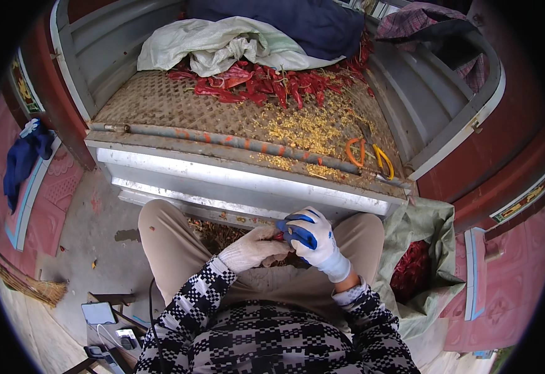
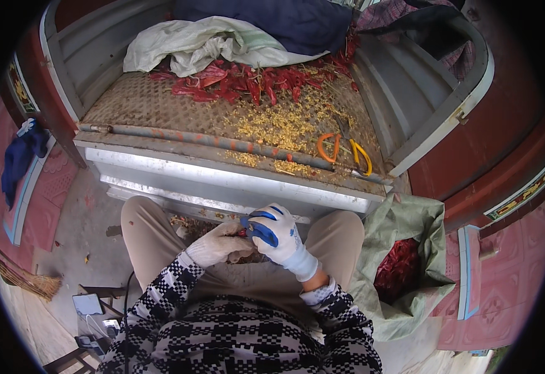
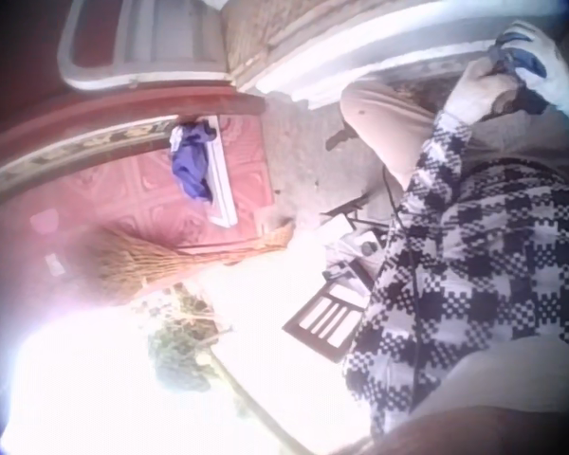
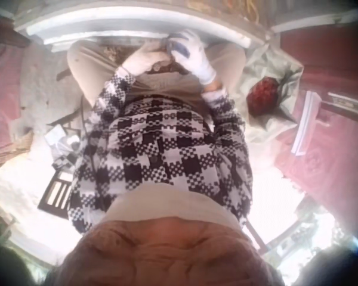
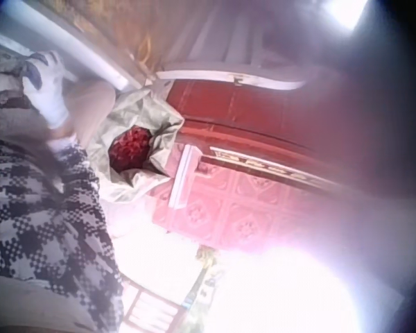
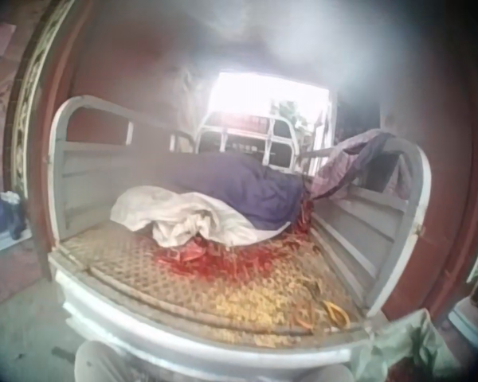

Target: The person sits cross-legged and uses scissors to trim the stems off red chilies, placing the trimmed chilies into a sack. The person repeatedly picks up chilies, cuts the stems, and drops them into the sack.

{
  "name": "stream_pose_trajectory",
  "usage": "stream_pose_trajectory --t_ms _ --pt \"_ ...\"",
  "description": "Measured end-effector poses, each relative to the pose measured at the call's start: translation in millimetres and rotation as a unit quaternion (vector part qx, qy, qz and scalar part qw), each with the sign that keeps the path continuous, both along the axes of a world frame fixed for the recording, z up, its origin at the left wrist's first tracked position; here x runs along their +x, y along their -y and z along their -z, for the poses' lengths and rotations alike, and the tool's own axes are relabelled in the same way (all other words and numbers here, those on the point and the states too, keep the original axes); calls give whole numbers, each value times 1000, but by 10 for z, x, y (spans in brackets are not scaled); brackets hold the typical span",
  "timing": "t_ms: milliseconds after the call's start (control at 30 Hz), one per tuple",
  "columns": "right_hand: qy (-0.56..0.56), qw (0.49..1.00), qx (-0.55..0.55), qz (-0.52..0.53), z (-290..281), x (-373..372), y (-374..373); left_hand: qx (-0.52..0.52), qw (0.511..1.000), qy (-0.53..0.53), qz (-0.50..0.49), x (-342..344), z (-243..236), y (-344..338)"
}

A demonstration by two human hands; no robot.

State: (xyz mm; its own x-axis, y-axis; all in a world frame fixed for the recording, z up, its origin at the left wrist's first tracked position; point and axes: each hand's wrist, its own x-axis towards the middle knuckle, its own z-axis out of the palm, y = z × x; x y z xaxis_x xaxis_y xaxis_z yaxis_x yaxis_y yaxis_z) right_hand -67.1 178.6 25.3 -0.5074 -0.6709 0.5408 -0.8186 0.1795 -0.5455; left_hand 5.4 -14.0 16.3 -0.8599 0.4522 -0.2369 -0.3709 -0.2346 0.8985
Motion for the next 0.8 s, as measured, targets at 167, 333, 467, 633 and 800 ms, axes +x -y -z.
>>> stream_pose_trajectory --t_ms 167,333,467,633,800 --pt "355 924 -124 71 -102 232 168 -101 976 -175 -83 -15 24 -155" --pt "382 911 -141 65 -26 257 207 -166 927 -307 -141 -12 237 -183" --pt "150 985 -7 82 -103 200 242 -203 921 -295 -151 -39 177 -147" --pt "423 883 -200 29 263 -24 173 -295 868 -378 -131 -84 79 -100" --pt "343 929 65 124 -308 -248 120 -10 977 -109 -181 -86 90 -28"
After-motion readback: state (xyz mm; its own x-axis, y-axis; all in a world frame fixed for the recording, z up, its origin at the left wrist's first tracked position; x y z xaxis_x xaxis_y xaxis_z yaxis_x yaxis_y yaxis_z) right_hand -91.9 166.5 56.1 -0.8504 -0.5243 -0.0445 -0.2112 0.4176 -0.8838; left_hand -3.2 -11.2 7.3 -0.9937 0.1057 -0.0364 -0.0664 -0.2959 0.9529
